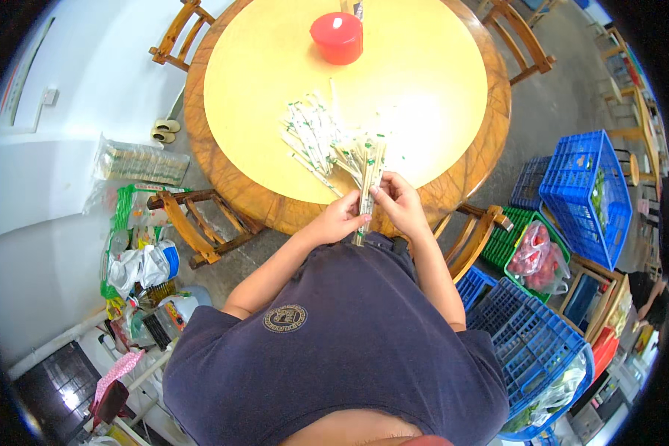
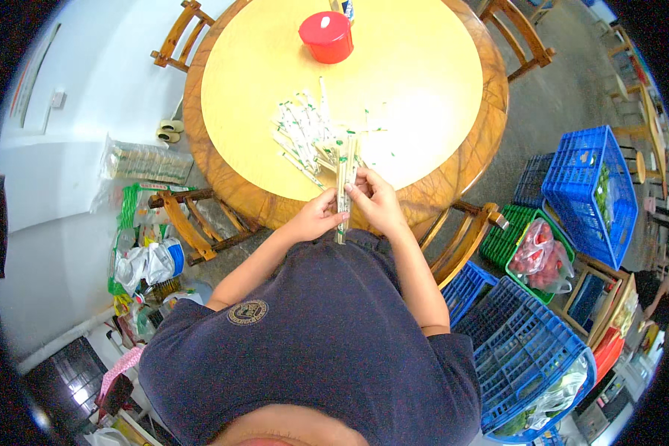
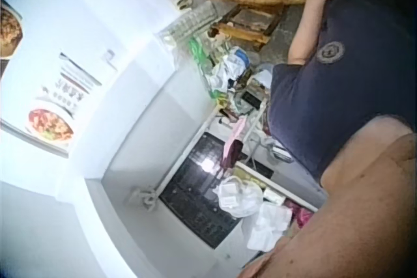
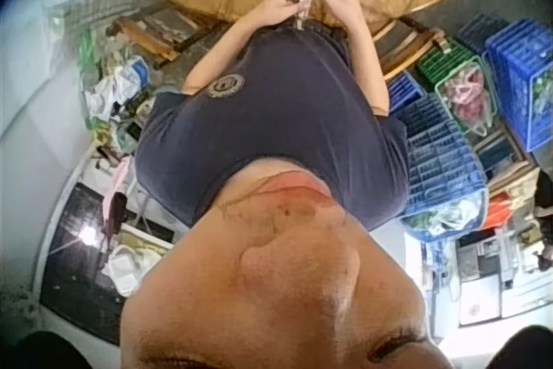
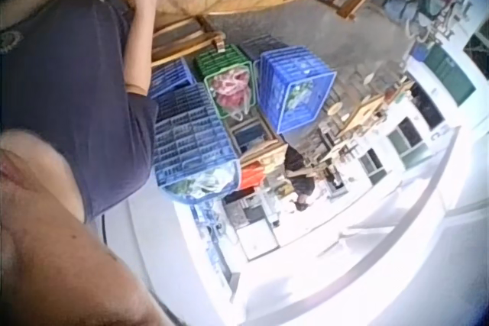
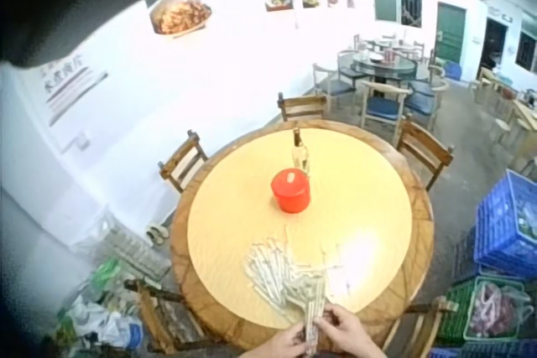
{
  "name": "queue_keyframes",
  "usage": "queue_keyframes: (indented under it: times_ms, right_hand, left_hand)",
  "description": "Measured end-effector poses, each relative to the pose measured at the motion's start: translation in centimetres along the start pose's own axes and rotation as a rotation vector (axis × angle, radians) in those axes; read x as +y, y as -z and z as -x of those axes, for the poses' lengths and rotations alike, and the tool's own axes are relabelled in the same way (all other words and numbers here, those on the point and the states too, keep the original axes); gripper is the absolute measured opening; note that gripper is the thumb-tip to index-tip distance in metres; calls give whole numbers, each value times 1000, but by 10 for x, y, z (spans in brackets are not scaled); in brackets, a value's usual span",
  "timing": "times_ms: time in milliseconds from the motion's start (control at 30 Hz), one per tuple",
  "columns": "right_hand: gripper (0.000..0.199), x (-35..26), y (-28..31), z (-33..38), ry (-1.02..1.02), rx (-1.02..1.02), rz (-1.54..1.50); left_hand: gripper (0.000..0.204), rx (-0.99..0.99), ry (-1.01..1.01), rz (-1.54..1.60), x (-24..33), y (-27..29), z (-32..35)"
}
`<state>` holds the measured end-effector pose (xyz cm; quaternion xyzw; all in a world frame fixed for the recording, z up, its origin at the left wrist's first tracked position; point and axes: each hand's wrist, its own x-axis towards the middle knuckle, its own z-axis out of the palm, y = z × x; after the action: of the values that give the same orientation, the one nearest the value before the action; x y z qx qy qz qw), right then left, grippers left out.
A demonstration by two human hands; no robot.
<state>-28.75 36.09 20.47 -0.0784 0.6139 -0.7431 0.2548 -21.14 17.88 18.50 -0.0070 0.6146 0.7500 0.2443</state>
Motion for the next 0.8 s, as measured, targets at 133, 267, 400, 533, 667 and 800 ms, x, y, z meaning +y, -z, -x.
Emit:
queue_keyframes:
  times_ms: [133, 267, 400, 533, 667, 800]
  right_hand:
    - [27, 2, 4, 4, -2, 27, 65]
    - [26, 9, 12, 10, -40, 70, 124]
    - [17, -17, 12, 14, 117, 261, 238]
    - [17, -52, 9, 3, 342, 230, 354]
    - [23, -53, 0, -27, 370, 108, 494]
    - [54, -4, 13, -44, 232, 65, 742]
  left_hand:
    - [52, 13, 14, 22, 2, -4, 2]
    - [41, 127, -53, -42, -11, -4, 3]
    - [35, 259, 40, 50, -15, 5, 15]
    - [27, 413, -54, 111, -24, 19, 23]
    - [26, 490, -120, 151, -18, 27, 31]
    - [24, 495, -113, 147, -9, 23, 26]
